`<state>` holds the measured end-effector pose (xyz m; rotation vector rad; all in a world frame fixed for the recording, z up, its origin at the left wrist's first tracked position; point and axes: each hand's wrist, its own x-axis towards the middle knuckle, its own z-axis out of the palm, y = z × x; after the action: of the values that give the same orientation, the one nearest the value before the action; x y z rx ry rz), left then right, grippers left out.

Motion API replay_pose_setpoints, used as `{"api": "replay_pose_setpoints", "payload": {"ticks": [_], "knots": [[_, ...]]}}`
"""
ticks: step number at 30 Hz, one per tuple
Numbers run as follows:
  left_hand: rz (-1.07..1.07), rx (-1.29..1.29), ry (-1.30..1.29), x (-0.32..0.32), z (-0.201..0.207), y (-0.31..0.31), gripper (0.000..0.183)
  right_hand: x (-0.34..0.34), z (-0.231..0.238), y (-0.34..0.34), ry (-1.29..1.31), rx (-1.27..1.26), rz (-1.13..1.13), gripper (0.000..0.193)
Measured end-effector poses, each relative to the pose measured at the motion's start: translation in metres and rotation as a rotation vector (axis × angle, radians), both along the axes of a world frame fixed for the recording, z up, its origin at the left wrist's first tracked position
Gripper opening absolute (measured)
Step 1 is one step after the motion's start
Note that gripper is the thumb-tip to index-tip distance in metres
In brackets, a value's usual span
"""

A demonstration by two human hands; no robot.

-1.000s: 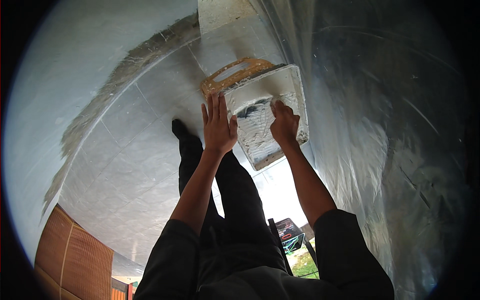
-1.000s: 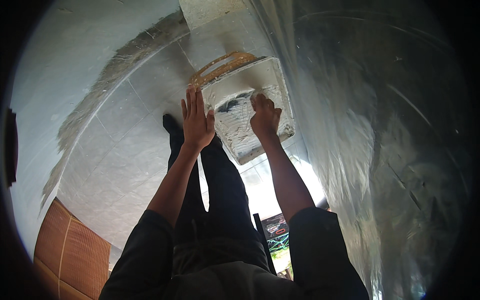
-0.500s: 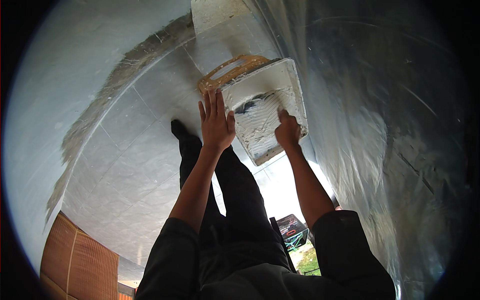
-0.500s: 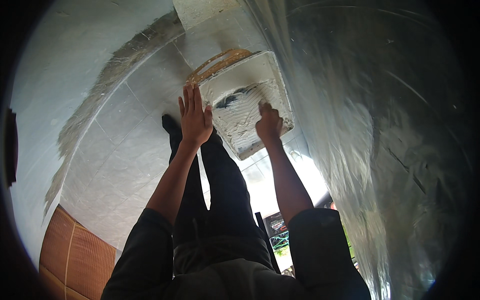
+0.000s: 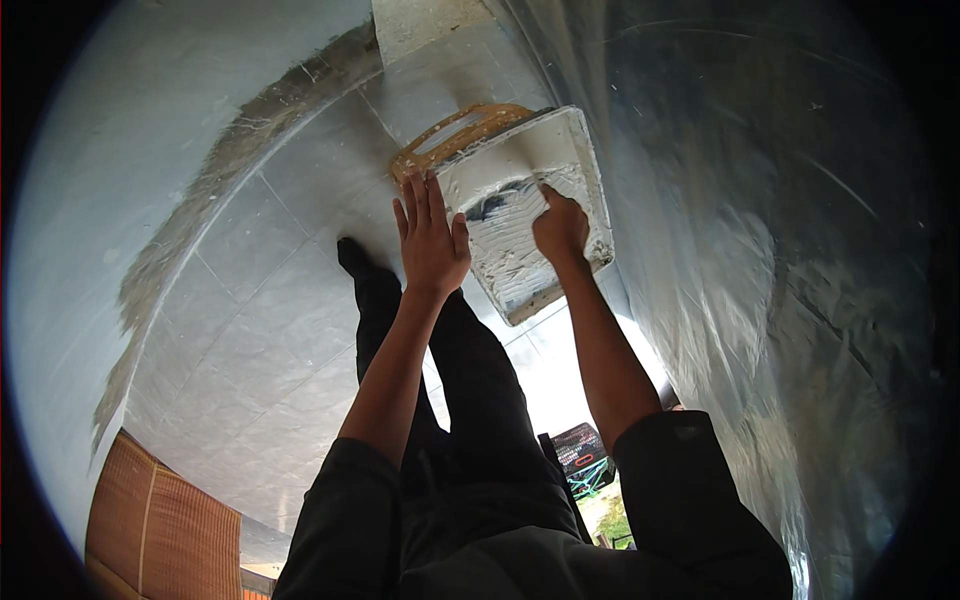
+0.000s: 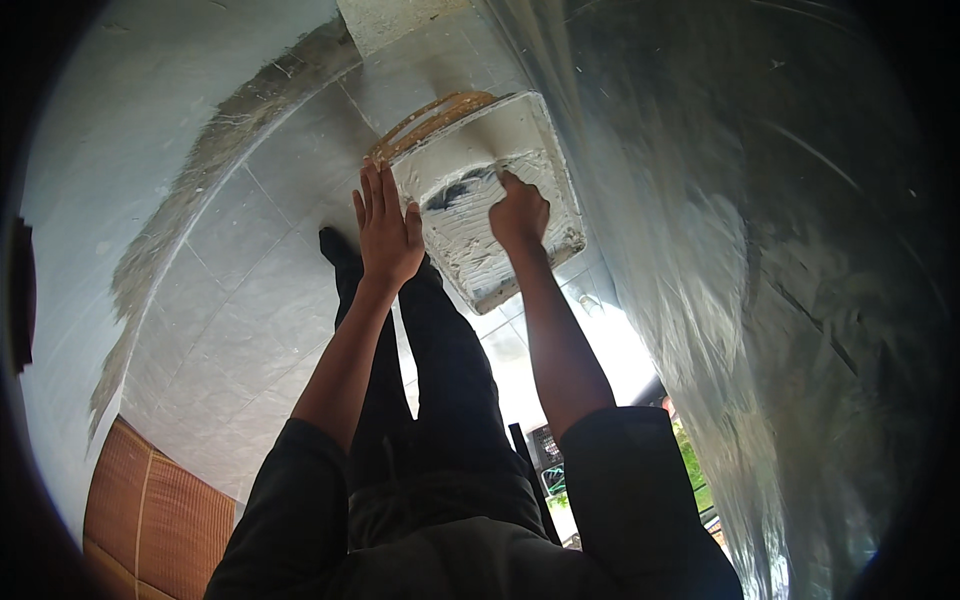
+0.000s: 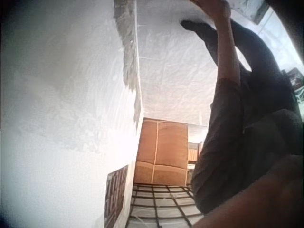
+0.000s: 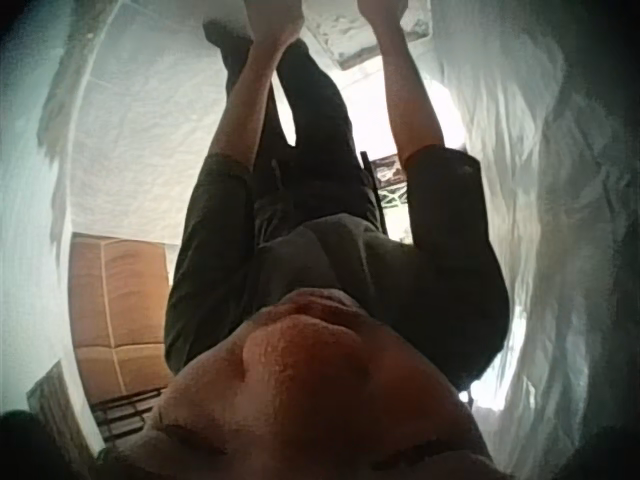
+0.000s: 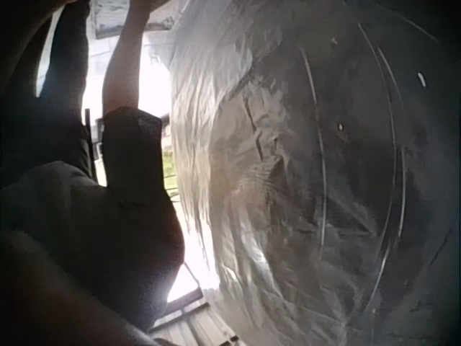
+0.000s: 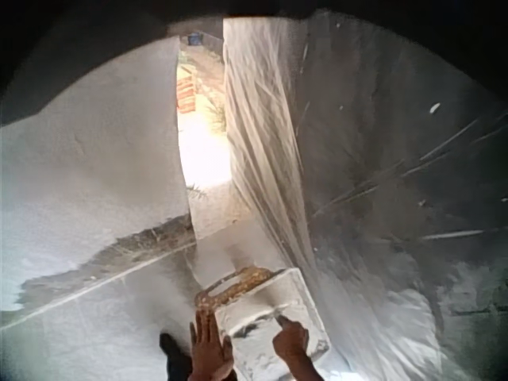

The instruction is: The person applies putty to a wall using a putty knife, scooping the putty from a plastic tray.

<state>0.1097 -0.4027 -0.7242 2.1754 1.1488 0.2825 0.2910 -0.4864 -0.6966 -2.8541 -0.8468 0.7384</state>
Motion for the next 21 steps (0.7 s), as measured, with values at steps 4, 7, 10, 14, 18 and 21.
{"api": "replay_pose_setpoints", "payload": {"ticks": [4, 7, 10, 14, 18, 21], "knots": [[-0.01, -0.008, 0.032, -0.007, 0.001, 0.002, 0.068, -0.069, -0.009, -0.001, -0.005, -0.084, 0.268, 0.024], [-0.033, 0.006, 0.021, -0.01, 0.007, 0.006, 0.069, -0.093, -0.006, -0.019, 0.084, -0.018, 0.265, 0.029], [-0.053, -0.011, 0.044, -0.009, 0.016, 0.011, 0.069, -0.076, -0.013, -0.044, 0.259, 0.143, 0.08, 0.051], [-0.083, -0.053, -0.001, -0.003, 0.038, 0.013, 0.069, -0.016, -0.018, -0.086, 0.857, 0.503, -0.55, 0.052], [-0.096, -0.078, 0.043, -0.028, 0.071, 0.029, 0.068, -0.013, 0.048, -0.066, 1.168, 0.682, -0.78, 0.061], [-0.096, -0.049, -0.024, -0.021, 0.104, 0.037, 0.066, 0.006, 0.075, -0.067, 1.333, 0.785, -0.737, 0.054]]}}
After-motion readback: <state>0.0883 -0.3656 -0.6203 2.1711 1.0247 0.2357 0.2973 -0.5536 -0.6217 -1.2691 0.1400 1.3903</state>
